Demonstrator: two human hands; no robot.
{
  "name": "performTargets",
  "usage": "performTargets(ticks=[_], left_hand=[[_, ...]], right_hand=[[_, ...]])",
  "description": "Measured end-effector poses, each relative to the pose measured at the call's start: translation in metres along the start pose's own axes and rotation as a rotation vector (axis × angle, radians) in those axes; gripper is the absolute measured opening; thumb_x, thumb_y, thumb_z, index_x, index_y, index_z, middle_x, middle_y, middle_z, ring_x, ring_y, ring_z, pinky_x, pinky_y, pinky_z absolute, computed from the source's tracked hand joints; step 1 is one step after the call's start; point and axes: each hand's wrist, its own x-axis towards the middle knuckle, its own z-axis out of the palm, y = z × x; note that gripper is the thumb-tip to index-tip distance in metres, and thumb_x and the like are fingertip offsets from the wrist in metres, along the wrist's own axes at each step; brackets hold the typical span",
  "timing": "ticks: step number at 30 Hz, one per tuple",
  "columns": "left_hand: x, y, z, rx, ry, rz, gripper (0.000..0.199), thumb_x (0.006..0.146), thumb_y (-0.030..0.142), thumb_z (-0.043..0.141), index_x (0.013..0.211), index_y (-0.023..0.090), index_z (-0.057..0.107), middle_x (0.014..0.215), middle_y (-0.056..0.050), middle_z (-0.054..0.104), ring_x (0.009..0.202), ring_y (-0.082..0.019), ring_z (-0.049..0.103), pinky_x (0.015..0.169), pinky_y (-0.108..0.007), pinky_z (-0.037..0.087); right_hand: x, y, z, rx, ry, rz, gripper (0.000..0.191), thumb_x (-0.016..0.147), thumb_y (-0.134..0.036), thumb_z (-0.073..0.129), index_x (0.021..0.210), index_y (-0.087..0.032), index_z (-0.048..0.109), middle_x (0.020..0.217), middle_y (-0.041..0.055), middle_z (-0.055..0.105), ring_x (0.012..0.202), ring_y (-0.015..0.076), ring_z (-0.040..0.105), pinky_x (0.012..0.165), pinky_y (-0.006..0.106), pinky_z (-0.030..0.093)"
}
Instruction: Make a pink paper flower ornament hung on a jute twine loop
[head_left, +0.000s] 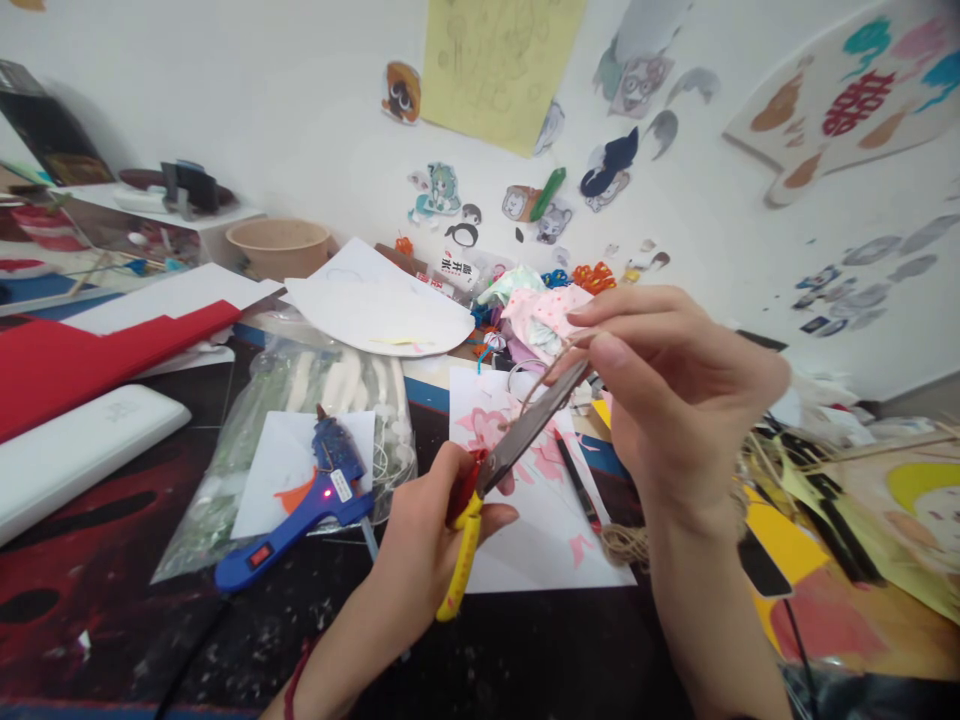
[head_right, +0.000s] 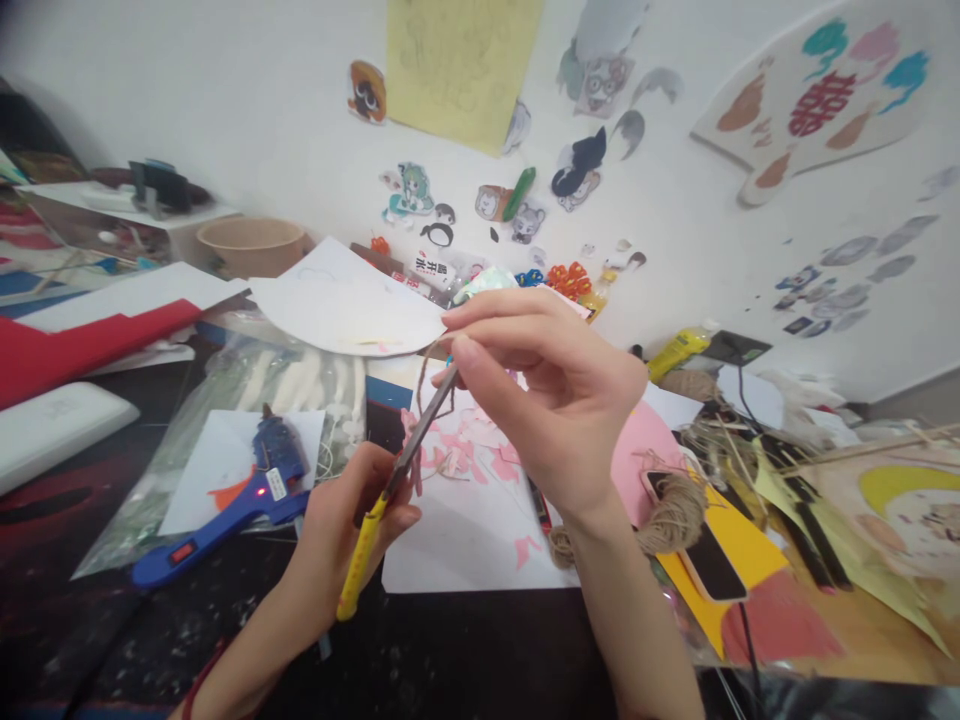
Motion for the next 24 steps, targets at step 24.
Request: performTargets(ticks=[24], left_hand=[[-0.001,-0.004,-0.002,-0.081,-0.002,0.023,0.026,0.085,0.043,0.059,0.087,0.022,0.045,0.07,0.002,0.057,0.057,-0.012,0.048,0.052,-0.023,0.038]], right_hand=[[0.002,0.013,-0.004,0.12,0.119,0.078,0.02,0.088,-0.013,0.067,0.084,-0.029,0.078,0.091,-0.0001,0.072,0.076,0.0152,0.07,0.061,0.032,0.056]])
